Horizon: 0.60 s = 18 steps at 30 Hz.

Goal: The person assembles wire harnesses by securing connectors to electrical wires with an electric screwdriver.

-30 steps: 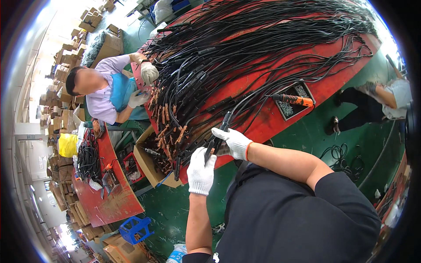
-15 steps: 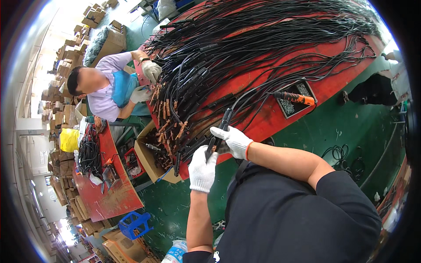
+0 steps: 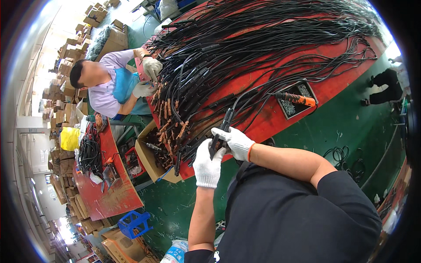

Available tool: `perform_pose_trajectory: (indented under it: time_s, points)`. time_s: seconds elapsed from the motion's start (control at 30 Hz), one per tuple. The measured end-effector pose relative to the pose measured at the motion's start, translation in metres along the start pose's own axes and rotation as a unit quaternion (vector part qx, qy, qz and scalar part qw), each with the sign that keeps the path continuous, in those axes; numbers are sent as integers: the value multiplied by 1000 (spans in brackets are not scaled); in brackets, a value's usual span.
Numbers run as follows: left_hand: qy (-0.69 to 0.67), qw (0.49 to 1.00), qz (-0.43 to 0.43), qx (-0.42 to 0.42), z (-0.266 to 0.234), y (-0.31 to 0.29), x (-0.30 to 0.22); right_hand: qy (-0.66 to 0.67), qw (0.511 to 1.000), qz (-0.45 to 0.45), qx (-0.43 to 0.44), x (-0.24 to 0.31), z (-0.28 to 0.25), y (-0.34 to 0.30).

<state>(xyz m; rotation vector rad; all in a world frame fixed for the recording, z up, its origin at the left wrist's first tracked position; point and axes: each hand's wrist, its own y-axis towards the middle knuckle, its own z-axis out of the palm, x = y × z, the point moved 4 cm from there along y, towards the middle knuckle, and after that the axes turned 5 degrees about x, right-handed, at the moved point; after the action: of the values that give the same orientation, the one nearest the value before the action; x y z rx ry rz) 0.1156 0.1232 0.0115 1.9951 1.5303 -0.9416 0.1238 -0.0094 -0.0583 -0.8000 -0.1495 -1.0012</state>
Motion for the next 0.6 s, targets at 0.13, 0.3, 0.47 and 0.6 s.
perform_pose_trajectory:
  time_s: [0.13,0.3,0.47,0.6]
  points:
    - [9,1000,19,-16,6,1,4,-9,1000,-3,-18,1,6,-7]
    - [27,998,-50,27,8,4,-1,-19,1000,-8,-4,9,1,-5]
    - [86,994,-25,67,10,7,0,-48,998,15,49,19,-13,1]
    - [325,944,58,-15,18,2,0,30,998,46,17,37,-19,-1]
